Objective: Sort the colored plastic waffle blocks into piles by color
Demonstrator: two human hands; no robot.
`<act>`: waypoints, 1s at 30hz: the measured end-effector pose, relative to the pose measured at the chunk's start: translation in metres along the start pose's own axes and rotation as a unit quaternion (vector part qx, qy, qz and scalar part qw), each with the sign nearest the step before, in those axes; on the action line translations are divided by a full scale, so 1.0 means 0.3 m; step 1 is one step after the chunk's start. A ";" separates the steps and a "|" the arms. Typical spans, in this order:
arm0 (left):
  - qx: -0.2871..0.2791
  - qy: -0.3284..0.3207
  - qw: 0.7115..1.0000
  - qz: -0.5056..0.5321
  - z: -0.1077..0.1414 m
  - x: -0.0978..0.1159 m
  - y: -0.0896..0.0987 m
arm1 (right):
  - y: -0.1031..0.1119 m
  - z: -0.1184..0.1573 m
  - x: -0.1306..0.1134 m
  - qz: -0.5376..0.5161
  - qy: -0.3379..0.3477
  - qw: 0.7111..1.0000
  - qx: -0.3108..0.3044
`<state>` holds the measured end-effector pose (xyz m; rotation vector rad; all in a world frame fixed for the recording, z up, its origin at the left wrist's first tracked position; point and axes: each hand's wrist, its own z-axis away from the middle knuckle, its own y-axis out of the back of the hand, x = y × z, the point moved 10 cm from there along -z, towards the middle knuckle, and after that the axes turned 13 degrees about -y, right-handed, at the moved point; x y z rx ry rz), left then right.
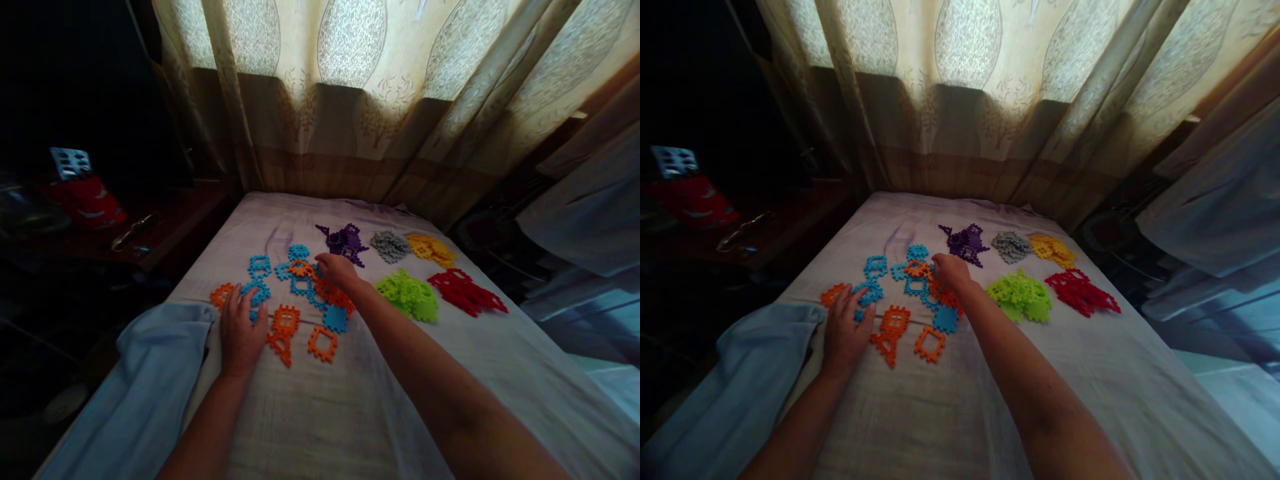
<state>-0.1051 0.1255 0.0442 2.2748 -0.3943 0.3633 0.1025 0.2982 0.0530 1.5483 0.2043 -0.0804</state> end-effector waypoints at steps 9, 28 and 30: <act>0.003 0.035 0.998 -0.048 0.006 -0.015 0.025 | -0.025 -0.133 -0.176 -0.038 0.022 0.999 -0.020; -0.058 0.021 0.998 -0.016 -0.011 -0.013 -0.019 | 0.141 0.356 0.380 0.020 -0.008 0.980 0.196; -0.063 0.019 0.998 -0.021 -0.012 -0.006 -0.020 | 0.134 0.395 0.532 0.048 -0.082 0.974 0.207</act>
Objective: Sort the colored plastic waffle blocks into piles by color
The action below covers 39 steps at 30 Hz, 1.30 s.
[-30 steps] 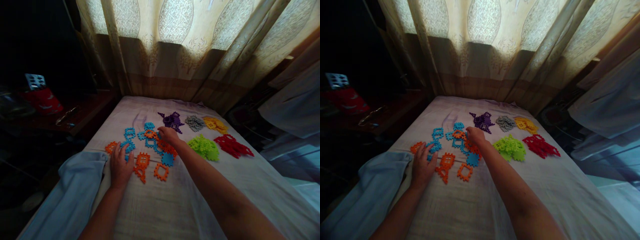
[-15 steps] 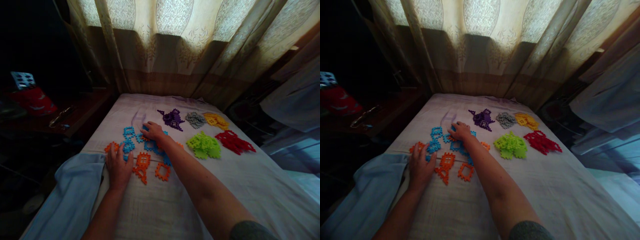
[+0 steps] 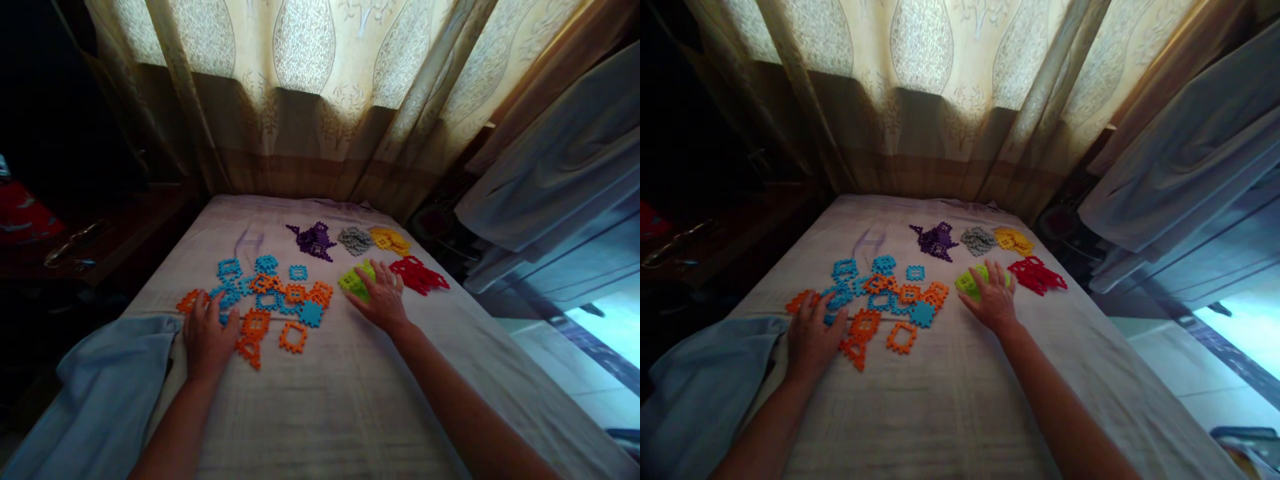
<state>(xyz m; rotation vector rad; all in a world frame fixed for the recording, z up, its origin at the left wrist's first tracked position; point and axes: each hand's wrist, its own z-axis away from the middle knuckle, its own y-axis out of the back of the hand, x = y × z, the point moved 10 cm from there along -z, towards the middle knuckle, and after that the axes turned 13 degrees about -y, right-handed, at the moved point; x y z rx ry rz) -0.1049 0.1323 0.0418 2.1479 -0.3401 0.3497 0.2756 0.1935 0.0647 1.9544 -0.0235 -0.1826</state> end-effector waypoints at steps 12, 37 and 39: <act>0.000 0.000 1.000 0.017 0.000 -0.015 -0.009 | -0.147 -0.112 0.077 -0.019 -0.086 0.995 -0.037; -0.002 -0.010 1.000 0.017 -0.001 -0.007 -0.023 | -0.245 -0.151 -0.928 -0.120 0.111 0.948 -0.272; 0.004 -0.009 1.000 0.025 -0.002 -0.011 -0.020 | -0.243 -0.118 -0.993 -0.113 0.162 0.941 -0.277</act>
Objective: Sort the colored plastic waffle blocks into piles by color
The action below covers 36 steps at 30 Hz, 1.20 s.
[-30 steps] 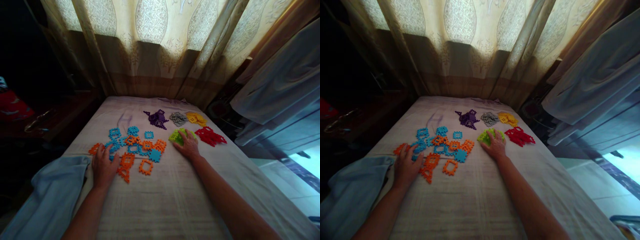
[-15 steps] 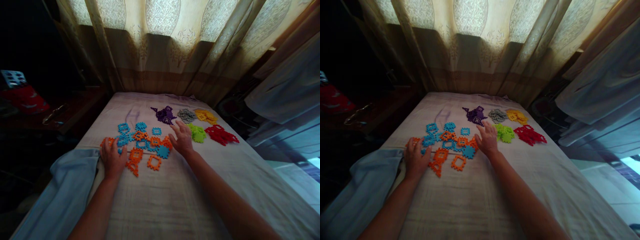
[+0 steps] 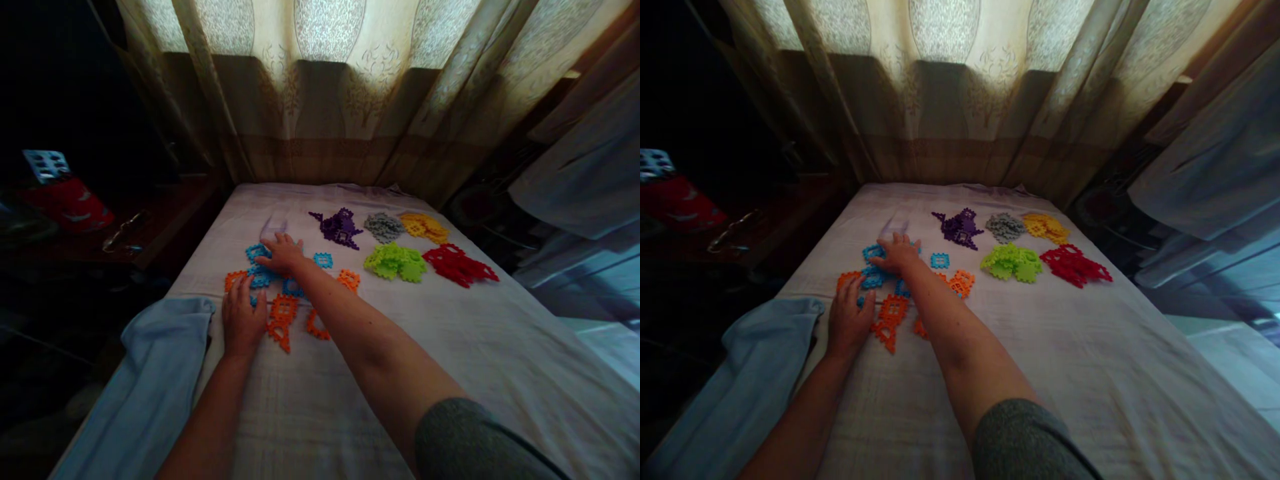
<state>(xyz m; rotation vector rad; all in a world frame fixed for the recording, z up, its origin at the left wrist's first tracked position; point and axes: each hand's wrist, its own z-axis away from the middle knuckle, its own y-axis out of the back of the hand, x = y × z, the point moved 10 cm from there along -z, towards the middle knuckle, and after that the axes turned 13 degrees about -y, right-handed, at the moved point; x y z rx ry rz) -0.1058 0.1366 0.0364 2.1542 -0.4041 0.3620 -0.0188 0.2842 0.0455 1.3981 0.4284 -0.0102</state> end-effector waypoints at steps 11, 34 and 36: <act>-0.018 -0.002 0.999 -0.027 0.002 0.022 0.000 | -0.039 0.200 -0.022 0.034 0.114 0.993 0.026; 0.030 -0.009 0.998 0.061 0.015 0.040 0.061 | 0.106 0.703 0.656 -0.052 -0.006 0.979 0.198; 0.032 -0.004 0.997 0.064 0.018 0.038 0.063 | 0.120 0.706 0.652 -0.058 0.007 0.974 0.219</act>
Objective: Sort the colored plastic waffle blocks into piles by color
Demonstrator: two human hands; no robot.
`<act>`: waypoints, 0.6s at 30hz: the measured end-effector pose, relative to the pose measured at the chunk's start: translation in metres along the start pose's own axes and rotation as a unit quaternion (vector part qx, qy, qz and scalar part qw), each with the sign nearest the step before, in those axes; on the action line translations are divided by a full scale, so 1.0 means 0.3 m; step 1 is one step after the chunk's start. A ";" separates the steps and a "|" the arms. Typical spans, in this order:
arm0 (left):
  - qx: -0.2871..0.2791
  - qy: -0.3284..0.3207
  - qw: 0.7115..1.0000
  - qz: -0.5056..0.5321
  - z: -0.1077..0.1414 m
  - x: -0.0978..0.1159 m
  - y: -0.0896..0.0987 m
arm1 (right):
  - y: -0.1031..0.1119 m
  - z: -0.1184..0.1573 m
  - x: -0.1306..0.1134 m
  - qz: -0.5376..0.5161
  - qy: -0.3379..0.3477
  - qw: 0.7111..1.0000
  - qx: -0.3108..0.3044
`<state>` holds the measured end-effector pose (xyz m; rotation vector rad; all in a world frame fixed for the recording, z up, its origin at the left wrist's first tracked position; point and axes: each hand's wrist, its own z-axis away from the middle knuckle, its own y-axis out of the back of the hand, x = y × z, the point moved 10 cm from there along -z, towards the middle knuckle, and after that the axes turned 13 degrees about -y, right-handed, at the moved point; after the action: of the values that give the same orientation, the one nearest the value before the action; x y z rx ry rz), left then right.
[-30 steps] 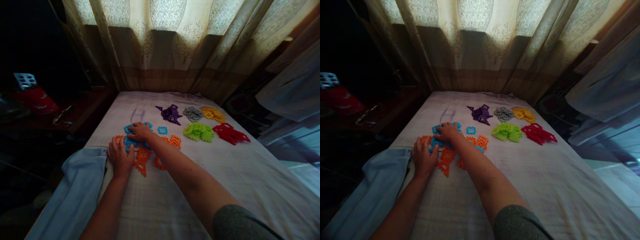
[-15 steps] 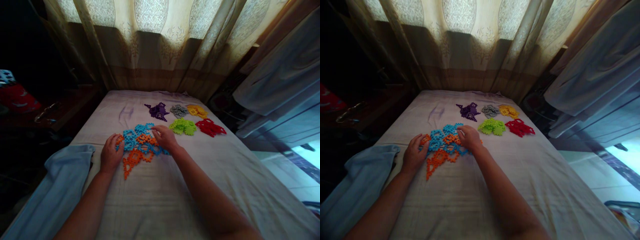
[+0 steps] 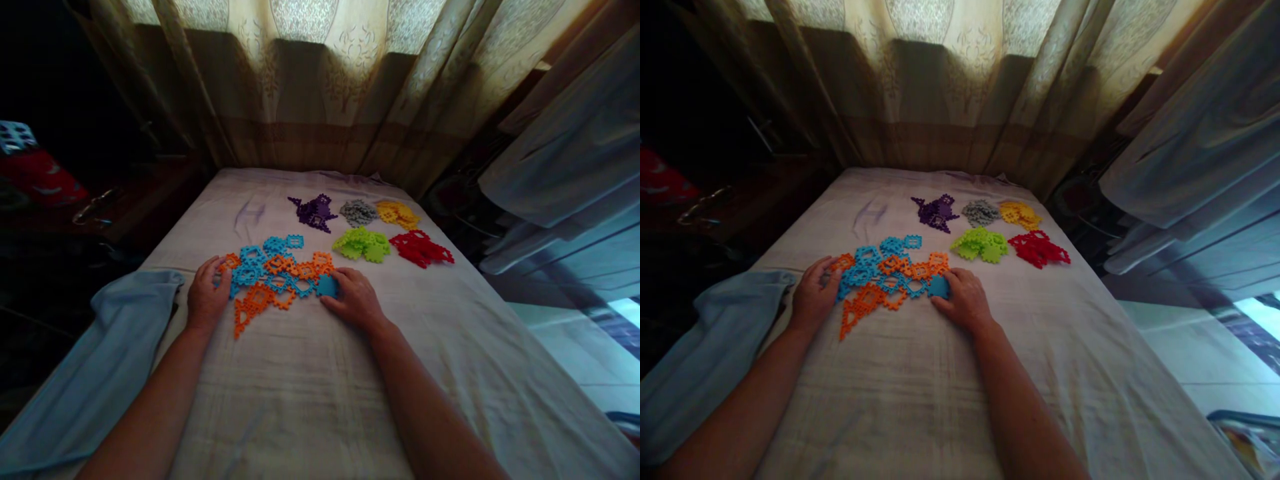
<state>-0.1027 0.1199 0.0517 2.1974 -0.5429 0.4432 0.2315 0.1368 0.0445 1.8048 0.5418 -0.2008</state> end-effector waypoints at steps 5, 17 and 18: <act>0.011 0.009 1.000 0.016 -0.005 -0.018 -0.001 | 0.099 -0.005 0.122 -0.004 -0.062 0.994 0.088; 0.007 0.030 0.997 0.064 -0.003 -0.055 -0.025 | 0.124 0.002 0.200 0.095 -0.151 0.980 0.089; 0.006 0.029 0.997 0.065 -0.004 -0.053 -0.026 | 0.121 0.002 0.150 0.077 -0.123 0.985 0.095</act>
<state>-0.1123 0.1291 0.0398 2.1600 -0.6558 0.5793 0.2878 0.1402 0.0575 1.9621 0.2115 -0.3739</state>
